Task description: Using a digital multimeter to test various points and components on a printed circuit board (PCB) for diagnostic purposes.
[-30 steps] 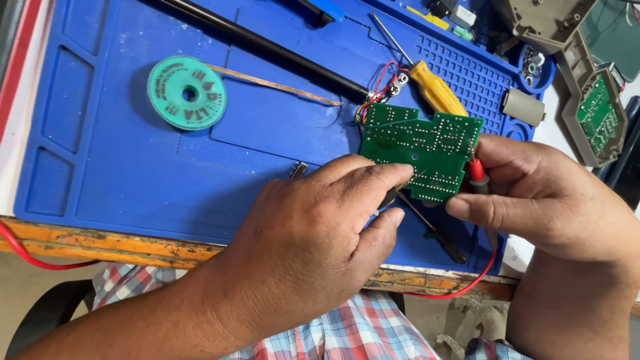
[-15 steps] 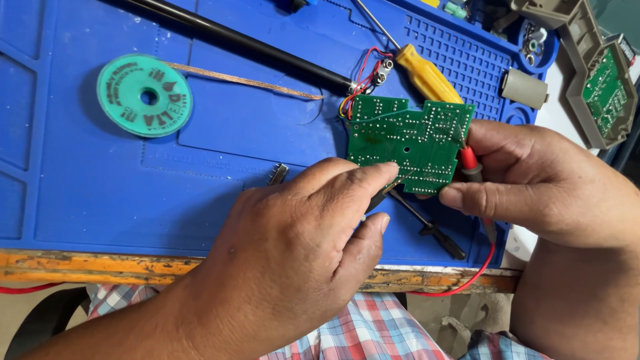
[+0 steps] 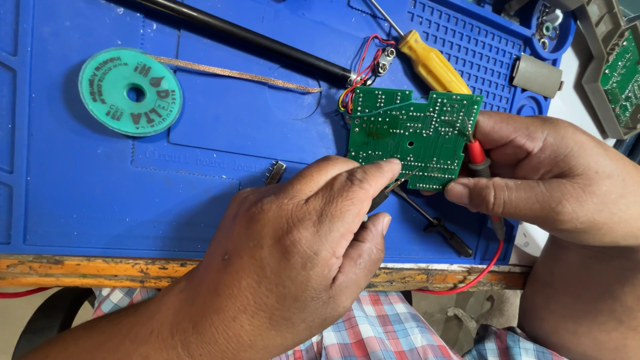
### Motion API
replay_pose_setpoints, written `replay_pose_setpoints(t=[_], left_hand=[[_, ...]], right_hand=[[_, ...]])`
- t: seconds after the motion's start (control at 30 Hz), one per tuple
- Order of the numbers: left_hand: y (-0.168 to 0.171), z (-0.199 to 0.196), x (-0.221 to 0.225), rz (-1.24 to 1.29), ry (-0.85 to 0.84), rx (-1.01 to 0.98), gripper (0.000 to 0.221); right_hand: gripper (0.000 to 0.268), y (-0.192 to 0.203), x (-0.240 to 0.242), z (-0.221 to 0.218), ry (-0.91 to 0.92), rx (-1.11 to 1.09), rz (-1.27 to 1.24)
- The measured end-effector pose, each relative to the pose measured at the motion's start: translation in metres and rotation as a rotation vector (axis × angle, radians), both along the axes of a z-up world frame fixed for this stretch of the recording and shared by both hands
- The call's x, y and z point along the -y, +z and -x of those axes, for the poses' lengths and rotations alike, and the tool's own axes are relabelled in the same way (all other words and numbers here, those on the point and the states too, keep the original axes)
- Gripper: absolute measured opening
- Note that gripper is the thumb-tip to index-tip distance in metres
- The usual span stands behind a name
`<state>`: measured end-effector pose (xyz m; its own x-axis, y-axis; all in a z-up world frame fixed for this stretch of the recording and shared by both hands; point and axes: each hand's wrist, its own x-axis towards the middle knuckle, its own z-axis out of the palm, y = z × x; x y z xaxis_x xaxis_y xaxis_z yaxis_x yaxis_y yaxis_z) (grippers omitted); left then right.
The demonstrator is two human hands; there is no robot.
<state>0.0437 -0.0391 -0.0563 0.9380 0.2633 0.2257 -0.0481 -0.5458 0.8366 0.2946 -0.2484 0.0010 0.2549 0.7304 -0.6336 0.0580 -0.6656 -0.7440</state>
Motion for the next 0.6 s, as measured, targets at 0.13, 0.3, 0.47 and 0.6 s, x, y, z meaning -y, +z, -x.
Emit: replay_pose_setpoints(t=[0.13, 0.3, 0.47, 0.6], left_hand=[[0.0, 0.0, 0.0, -0.01, -0.001, -0.006, 0.045], [0.001, 0.001, 0.0, -0.009, -0.001, -0.008, 0.046], [0.001, 0.0, 0.0, -0.009, 0.001, -0.002, 0.045], [0.001, 0.0, 0.0, 0.001, -0.004, -0.007, 0.045]], right_hand=[[0.049, 0.005, -0.007, 0.005, 0.011, -0.014, -0.02], [0.056, 0.008, -0.012, 0.007, 0.044, -0.004, -0.029], [0.057, 0.008, -0.011, 0.007, 0.03, -0.026, -0.018], [0.067, 0.014, -0.022, 0.013, 0.004, -0.012, 0.03]])
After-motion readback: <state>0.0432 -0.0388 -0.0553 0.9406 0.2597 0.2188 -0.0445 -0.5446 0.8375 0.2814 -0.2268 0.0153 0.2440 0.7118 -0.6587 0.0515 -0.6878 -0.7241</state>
